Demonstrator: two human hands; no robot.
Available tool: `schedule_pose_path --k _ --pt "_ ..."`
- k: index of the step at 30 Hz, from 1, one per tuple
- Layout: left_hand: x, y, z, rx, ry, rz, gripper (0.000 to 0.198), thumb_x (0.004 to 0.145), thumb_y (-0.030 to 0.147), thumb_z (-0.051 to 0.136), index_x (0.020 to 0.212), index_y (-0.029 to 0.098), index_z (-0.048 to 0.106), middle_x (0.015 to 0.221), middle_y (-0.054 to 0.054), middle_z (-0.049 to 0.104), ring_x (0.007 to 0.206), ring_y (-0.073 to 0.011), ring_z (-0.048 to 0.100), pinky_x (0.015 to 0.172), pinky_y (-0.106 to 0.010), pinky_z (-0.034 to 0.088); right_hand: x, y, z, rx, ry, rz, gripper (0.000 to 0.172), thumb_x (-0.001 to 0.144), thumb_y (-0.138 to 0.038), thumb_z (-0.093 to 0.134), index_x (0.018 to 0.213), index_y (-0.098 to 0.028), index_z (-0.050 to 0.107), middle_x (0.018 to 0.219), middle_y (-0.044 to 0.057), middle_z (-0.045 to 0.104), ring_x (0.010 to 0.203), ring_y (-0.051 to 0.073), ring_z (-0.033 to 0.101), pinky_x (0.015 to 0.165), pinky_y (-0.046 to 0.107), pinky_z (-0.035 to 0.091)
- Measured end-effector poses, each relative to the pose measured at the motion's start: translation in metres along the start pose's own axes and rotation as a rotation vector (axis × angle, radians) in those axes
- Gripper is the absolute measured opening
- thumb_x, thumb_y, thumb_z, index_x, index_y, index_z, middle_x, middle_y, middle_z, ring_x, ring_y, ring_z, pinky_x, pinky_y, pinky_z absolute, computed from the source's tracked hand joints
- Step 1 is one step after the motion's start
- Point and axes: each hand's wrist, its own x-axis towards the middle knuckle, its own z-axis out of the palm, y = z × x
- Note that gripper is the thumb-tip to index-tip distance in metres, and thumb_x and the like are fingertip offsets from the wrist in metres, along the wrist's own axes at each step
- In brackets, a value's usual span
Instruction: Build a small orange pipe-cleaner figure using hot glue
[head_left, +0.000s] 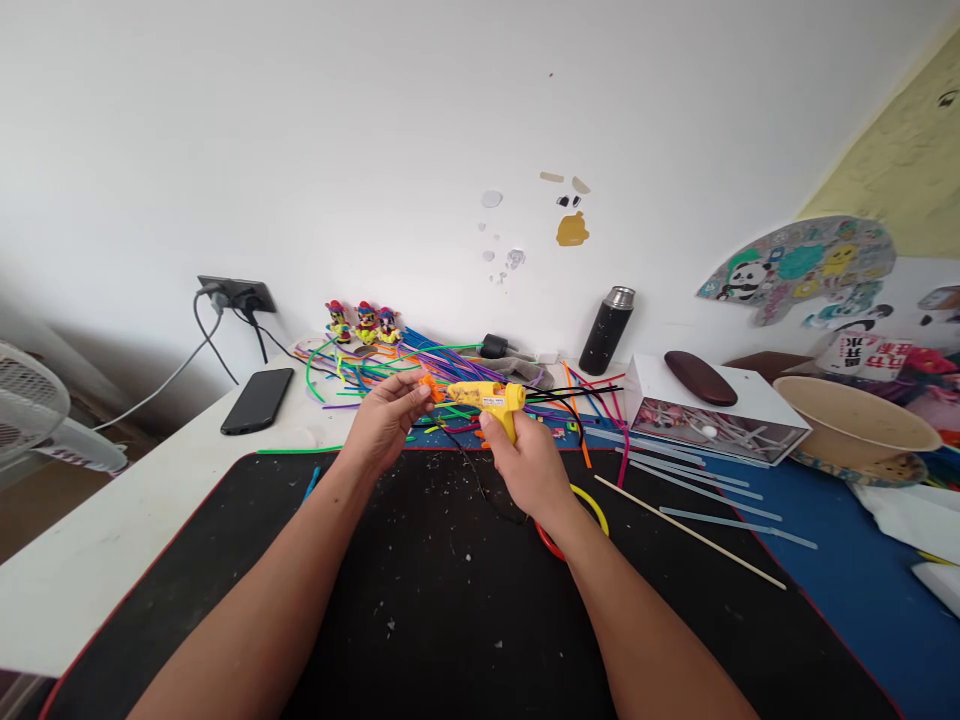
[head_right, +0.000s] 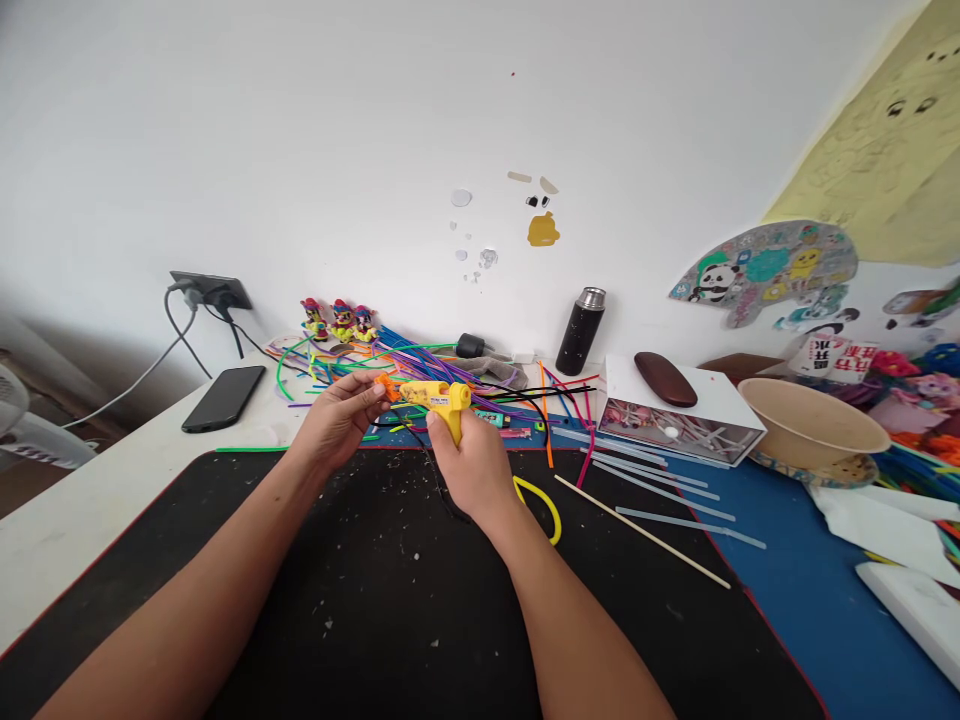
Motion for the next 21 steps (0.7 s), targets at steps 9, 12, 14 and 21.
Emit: schedule_pose_path --k 9,12,14,21 --pt "0.0011 -0.0003 -0.0016 -0.01 0.0 0.007 0.046 0.05 0.025 0.105 0.087 0.014 0.08 0.078 -0.001 0.074 0.068 -0.0096 0.067 0.066 -0.019 0.057 -0.0002 -0.0011 -0.0004 -0.001 0.003 -0.001 0.044 0.1 -0.058 0.048 0.075 -0.023 0.052 0.058 0.0 0.057 0.056 0.019 0.055 0.055 0.029 0.035" --pt "0.0024 -0.0012 -0.0036 -0.013 -0.008 0.012 0.043 0.053 0.025 0.104 0.088 0.015 0.08 0.079 -0.001 0.074 0.069 -0.01 0.067 0.066 -0.019 0.057 0.0002 -0.0018 -0.001 -0.011 0.002 0.0 0.044 0.1 -0.058 0.047 0.074 -0.023 0.052 0.058 0.001 0.058 0.056 0.018 0.055 0.055 0.029 0.035" --pt "0.0031 -0.002 -0.0047 -0.017 -0.008 0.02 0.041 0.054 0.025 0.103 0.087 0.015 0.08 0.078 -0.001 0.074 0.07 -0.0105 0.067 0.066 -0.02 0.057 0.0005 -0.0024 -0.0015 -0.018 -0.001 -0.003 0.044 0.101 -0.058 0.047 0.073 -0.023 0.051 0.058 0.001 0.057 0.055 0.018 0.055 0.055 0.03 0.035" --pt "0.0037 -0.0029 -0.0047 -0.029 0.007 0.022 0.04 0.055 0.024 0.102 0.087 0.015 0.079 0.08 -0.002 0.074 0.071 -0.0117 0.068 0.068 -0.021 0.057 0.0004 -0.0023 -0.0015 -0.021 -0.007 -0.004 0.043 0.101 -0.057 0.047 0.075 -0.024 0.052 0.058 0.001 0.057 0.056 0.019 0.055 0.054 0.029 0.035"
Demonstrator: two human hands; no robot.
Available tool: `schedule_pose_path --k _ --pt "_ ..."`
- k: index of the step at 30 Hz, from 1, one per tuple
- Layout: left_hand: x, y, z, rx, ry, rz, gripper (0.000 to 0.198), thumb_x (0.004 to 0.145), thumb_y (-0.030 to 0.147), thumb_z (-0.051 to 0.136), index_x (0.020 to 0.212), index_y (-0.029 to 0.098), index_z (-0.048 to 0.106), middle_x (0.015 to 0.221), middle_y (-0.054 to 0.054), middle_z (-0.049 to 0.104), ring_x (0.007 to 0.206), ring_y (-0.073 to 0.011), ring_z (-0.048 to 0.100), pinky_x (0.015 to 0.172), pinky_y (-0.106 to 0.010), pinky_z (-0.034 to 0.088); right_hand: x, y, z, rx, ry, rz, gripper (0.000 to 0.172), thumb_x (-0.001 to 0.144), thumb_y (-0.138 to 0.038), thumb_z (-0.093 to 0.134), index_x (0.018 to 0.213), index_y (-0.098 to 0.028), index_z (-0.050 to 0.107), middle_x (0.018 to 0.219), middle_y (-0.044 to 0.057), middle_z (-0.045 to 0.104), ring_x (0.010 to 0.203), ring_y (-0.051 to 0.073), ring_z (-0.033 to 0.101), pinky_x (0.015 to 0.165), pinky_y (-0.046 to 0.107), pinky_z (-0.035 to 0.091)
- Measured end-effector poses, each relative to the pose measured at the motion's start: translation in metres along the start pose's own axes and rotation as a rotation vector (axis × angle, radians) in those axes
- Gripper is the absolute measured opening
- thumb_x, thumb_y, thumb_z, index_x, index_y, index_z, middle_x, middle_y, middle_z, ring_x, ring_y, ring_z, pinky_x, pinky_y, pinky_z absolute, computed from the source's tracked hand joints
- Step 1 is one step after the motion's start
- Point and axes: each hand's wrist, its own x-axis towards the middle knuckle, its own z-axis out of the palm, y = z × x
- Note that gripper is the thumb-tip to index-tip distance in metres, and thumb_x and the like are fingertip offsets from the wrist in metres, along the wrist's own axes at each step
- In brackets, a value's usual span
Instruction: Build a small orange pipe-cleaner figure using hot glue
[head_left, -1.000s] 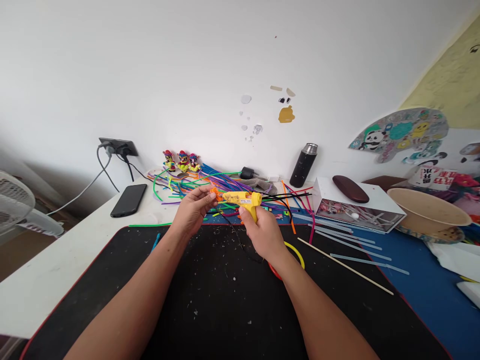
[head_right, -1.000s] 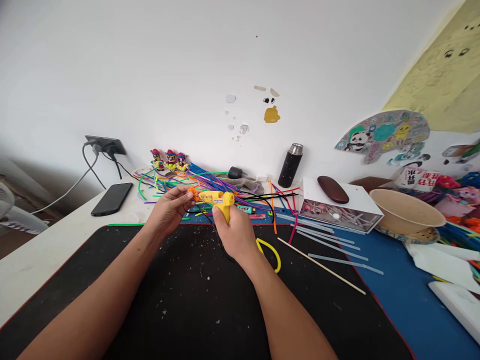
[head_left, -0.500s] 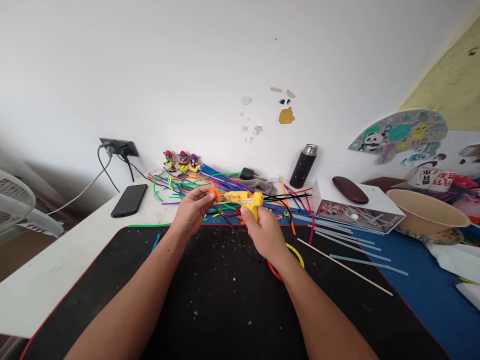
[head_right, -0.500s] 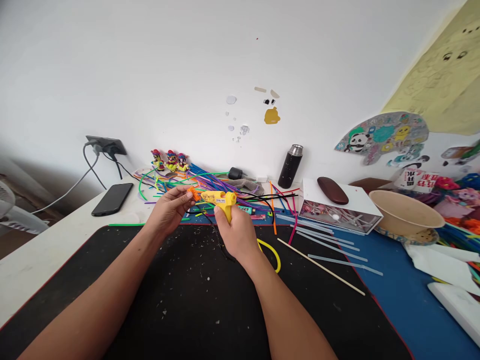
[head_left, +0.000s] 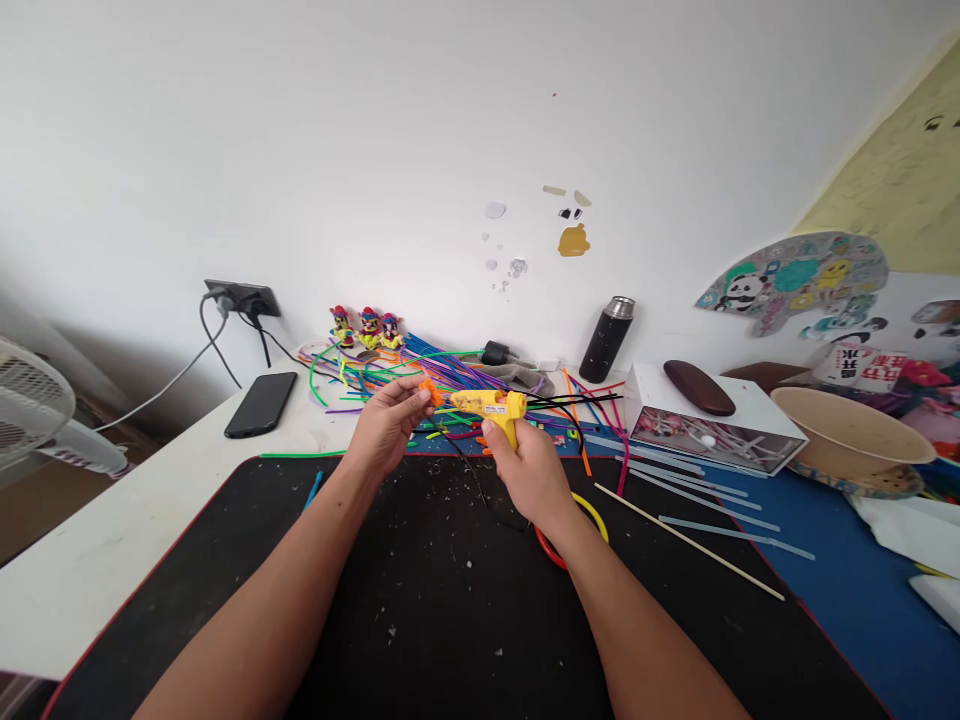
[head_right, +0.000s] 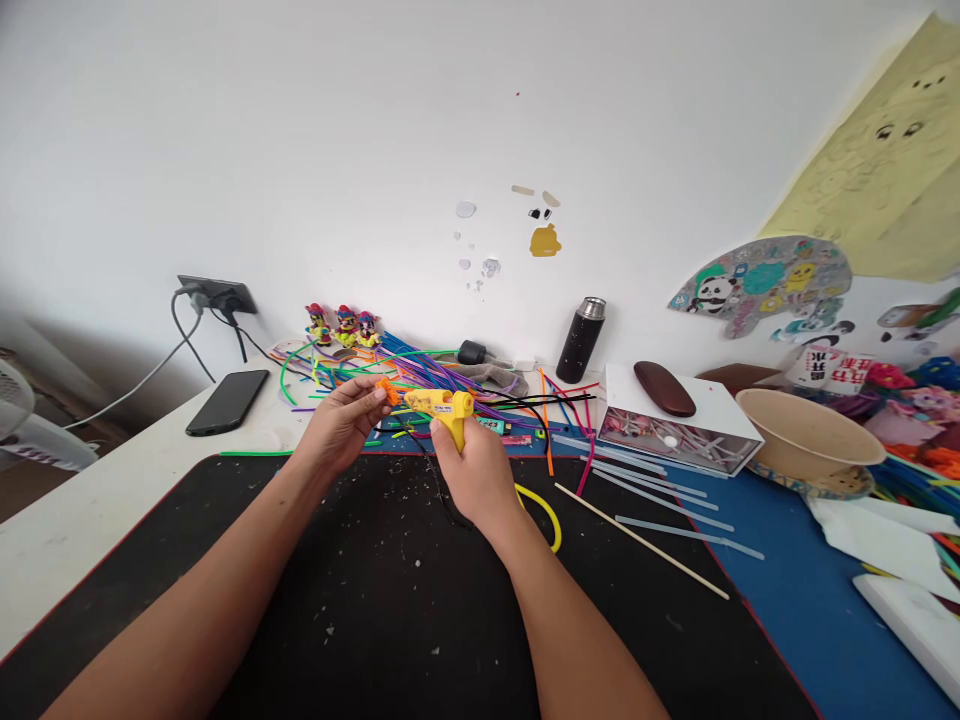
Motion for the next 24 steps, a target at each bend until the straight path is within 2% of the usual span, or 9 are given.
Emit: schedule_pose_path --k 13,19,24 --pt "0.0003 -0.0009 -0.0004 0.01 0.002 0.008 0.041 0.055 0.025 0.103 0.087 0.015 0.079 0.08 -0.002 0.074 0.069 -0.0107 0.067 0.066 -0.02 0.057 -0.0012 0.0011 0.003 0.051 -0.017 0.031 0.043 0.1 -0.057 0.049 0.087 -0.019 0.065 0.062 0.001 0.06 0.059 0.019 0.057 0.056 0.028 0.037" --pt "0.0005 -0.0014 -0.0008 0.02 -0.006 0.003 0.041 0.055 0.026 0.103 0.087 0.015 0.079 0.08 -0.002 0.074 0.067 -0.0106 0.067 0.065 -0.02 0.057 -0.0018 0.0003 0.0029 0.046 -0.018 0.035 0.04 0.099 -0.055 0.053 0.082 -0.021 0.063 0.061 0.0 0.058 0.058 0.019 0.056 0.055 0.028 0.036" --pt "0.0005 -0.0016 -0.0008 0.017 0.003 0.001 0.044 0.052 0.025 0.104 0.087 0.015 0.079 0.08 -0.002 0.074 0.068 -0.0108 0.068 0.067 -0.021 0.057 -0.0021 -0.0017 0.0023 0.057 -0.012 0.026 0.042 0.099 -0.056 0.05 0.086 -0.02 0.066 0.06 0.0 0.058 0.059 0.02 0.057 0.055 0.029 0.038"
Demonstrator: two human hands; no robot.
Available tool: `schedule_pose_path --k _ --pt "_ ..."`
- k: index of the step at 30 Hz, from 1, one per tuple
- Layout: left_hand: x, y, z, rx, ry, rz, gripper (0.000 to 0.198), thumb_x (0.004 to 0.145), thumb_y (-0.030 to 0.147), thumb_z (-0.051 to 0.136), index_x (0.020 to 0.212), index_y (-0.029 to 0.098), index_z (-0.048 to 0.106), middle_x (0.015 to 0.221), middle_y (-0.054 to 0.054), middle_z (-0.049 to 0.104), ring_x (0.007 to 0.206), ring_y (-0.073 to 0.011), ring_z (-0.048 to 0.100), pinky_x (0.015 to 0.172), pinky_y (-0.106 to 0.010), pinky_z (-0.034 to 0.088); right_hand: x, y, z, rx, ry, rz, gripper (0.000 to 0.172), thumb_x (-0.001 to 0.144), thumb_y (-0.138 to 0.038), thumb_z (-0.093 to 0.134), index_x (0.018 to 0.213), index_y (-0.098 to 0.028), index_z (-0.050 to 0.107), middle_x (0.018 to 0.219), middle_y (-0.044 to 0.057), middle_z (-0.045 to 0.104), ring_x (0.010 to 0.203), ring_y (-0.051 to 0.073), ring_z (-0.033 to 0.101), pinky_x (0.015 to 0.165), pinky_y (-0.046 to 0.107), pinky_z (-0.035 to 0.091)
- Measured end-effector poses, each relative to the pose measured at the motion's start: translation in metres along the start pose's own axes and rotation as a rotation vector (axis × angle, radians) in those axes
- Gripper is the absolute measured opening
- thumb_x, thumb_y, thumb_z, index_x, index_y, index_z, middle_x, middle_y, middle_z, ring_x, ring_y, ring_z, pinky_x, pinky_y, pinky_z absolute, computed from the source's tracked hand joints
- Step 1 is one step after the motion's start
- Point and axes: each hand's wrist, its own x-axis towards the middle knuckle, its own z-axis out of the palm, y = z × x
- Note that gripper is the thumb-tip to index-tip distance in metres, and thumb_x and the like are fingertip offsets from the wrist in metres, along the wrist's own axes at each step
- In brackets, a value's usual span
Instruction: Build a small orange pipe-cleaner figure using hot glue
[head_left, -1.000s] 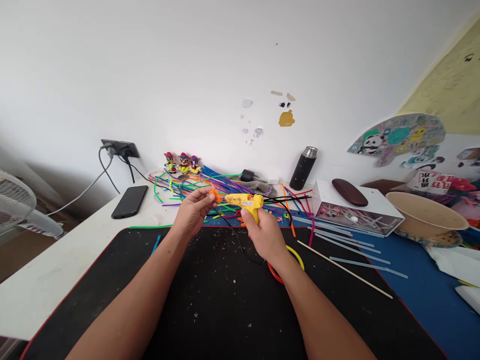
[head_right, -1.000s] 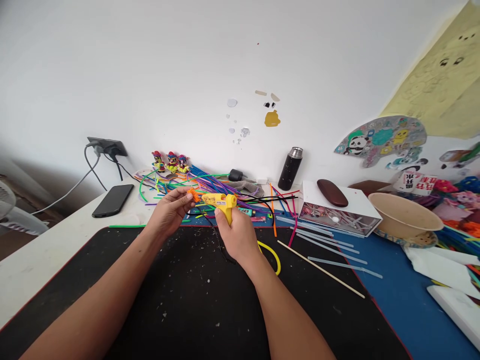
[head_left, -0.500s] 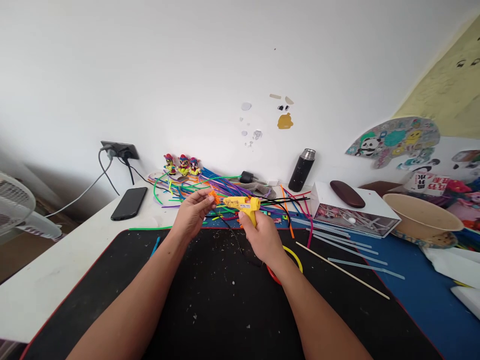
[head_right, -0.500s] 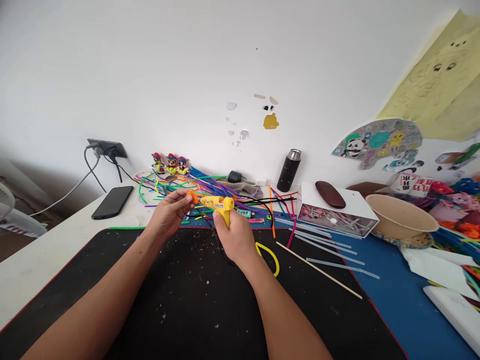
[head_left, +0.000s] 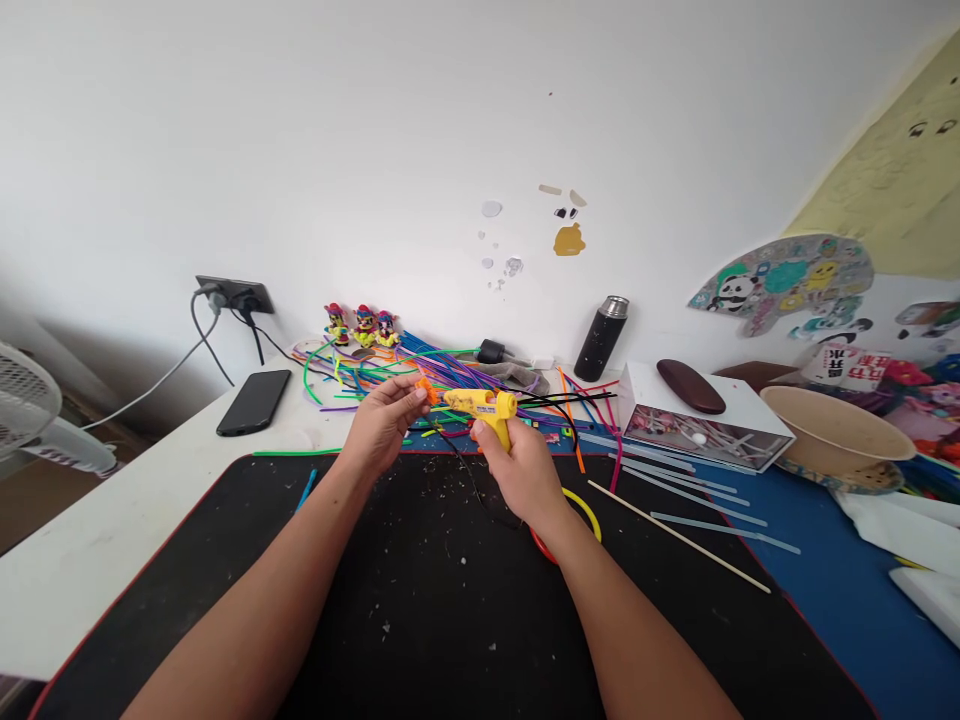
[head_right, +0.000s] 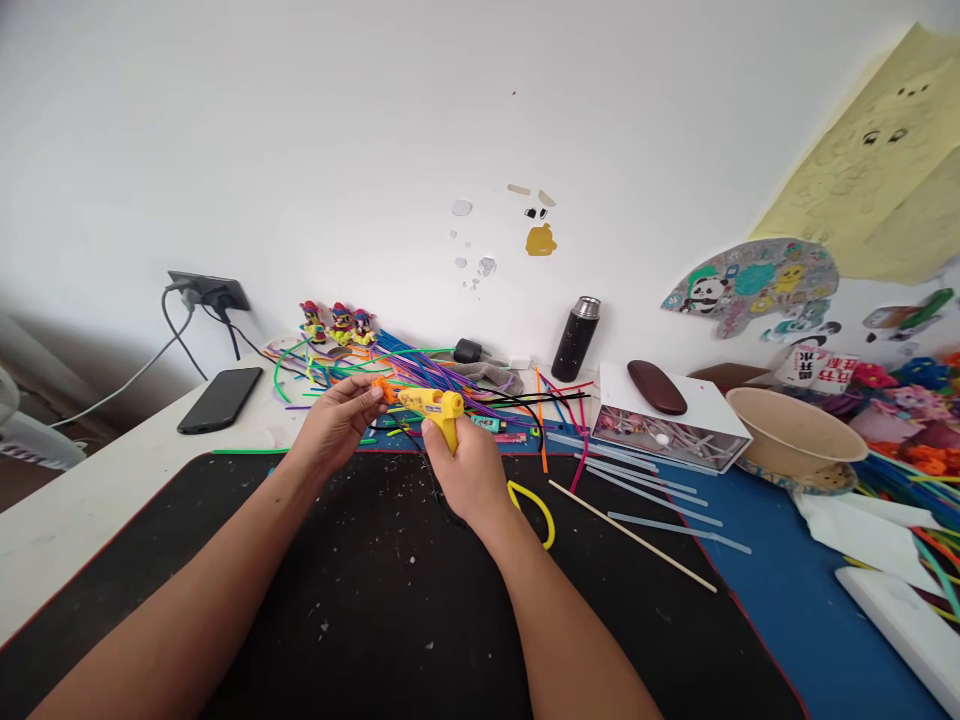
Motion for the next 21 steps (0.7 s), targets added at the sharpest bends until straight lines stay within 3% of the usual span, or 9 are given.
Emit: schedule_pose_path --k 21 --pt "-0.0029 0.0025 0.0045 0.013 -0.015 -0.004 0.045 0.051 0.027 0.104 0.086 0.015 0.079 0.081 -0.002 0.075 0.068 -0.0108 0.066 0.066 -0.021 0.056 0.0001 -0.0008 0.0009 -0.016 0.005 0.006 0.042 0.098 -0.057 0.049 0.087 -0.02 0.065 0.061 0.0 0.058 0.06 0.02 0.057 0.058 0.03 0.038"
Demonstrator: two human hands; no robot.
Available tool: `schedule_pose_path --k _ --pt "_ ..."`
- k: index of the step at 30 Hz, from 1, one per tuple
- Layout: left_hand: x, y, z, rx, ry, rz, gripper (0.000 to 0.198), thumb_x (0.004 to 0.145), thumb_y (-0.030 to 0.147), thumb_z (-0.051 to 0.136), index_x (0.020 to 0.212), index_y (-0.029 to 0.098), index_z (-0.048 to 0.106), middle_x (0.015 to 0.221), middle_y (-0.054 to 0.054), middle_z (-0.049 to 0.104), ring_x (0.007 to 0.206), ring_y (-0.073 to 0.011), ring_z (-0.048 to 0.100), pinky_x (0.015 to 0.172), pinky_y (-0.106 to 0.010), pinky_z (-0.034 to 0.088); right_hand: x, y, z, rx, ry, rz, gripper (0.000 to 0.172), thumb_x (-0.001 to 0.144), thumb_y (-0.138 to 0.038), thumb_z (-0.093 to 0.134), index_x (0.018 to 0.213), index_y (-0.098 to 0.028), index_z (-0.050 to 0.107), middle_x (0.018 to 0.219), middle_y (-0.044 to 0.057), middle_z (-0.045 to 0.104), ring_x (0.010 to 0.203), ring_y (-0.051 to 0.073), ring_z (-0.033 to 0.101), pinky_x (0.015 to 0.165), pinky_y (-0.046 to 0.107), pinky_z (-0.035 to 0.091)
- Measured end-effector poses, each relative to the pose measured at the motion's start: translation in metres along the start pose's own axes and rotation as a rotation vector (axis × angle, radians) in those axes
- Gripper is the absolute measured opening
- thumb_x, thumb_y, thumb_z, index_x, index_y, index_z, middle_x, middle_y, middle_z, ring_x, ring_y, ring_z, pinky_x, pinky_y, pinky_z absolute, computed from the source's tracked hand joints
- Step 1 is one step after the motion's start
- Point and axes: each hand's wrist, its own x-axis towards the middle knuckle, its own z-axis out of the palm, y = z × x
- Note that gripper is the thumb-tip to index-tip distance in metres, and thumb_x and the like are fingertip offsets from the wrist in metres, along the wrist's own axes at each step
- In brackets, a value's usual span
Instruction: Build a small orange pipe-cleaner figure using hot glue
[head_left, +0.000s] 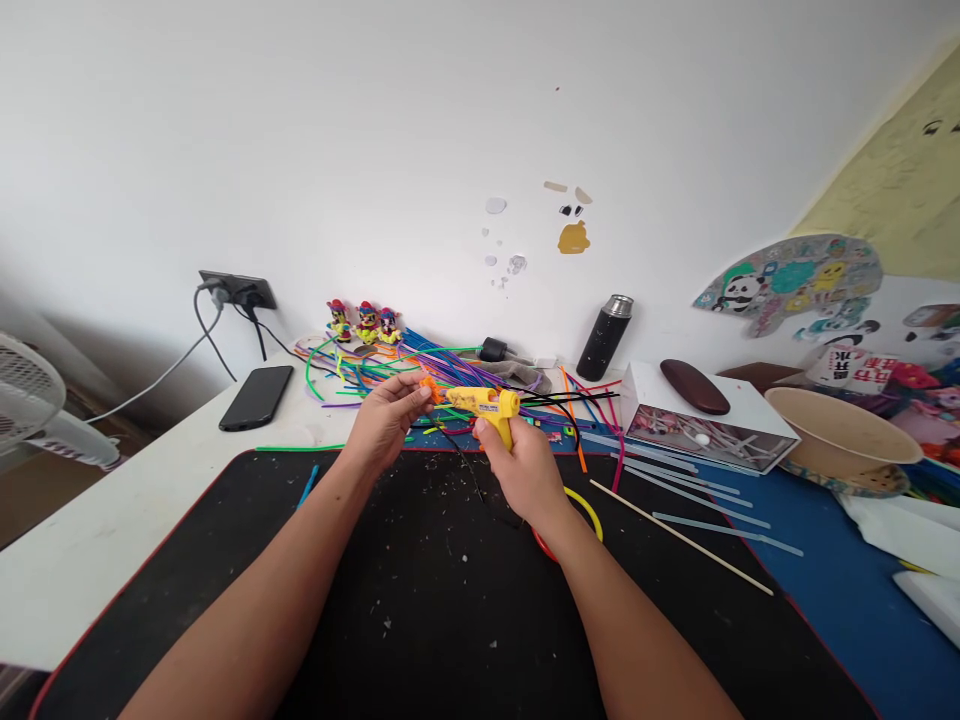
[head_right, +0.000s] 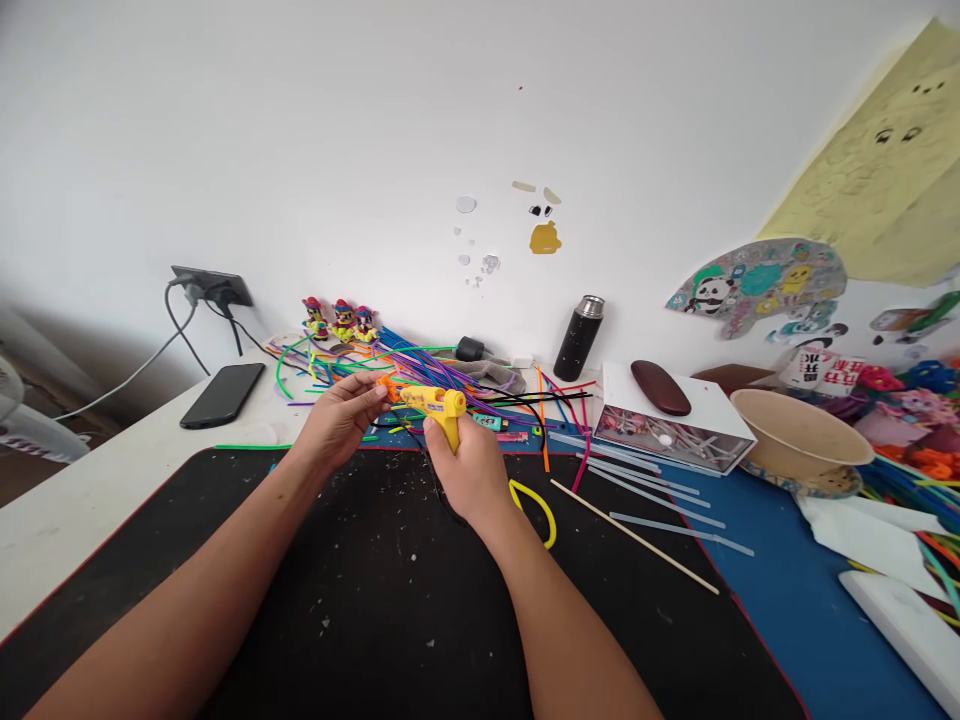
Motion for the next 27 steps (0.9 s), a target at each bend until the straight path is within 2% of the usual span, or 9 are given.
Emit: schedule_pose_path --k 8,17,27 --pt "0.0005 0.0015 0.0 0.001 0.011 0.003 0.044 0.051 0.028 0.104 0.084 0.016 0.078 0.076 -0.001 0.073 0.067 -0.0115 0.066 0.065 -0.022 0.056 -0.0009 0.0012 -0.0003 -0.017 -0.004 -0.015 0.042 0.1 -0.057 0.048 0.085 -0.021 0.063 0.061 0.0 0.059 0.058 0.019 0.056 0.057 0.03 0.036" --pt "0.0031 0.0011 -0.0024 -0.021 0.01 0.014 0.044 0.051 0.027 0.104 0.085 0.016 0.079 0.078 -0.002 0.074 0.069 -0.0117 0.067 0.066 -0.021 0.057 0.0006 0.0037 0.0003 -0.059 0.014 -0.025 0.044 0.099 -0.058 0.048 0.073 -0.023 0.051 0.058 0.0 0.056 0.055 0.017 0.052 0.056 0.03 0.034" --pt "0.0036 0.0013 -0.0043 -0.047 0.018 0.002 0.047 0.048 0.026 0.105 0.087 0.014 0.08 0.078 -0.002 0.075 0.069 -0.0109 0.067 0.066 -0.021 0.056 -0.0006 0.0028 -0.0009 -0.058 0.029 -0.04 0.044 0.1 -0.059 0.047 0.073 -0.024 0.051 0.057 0.001 0.057 0.054 0.018 0.054 0.054 0.03 0.035"
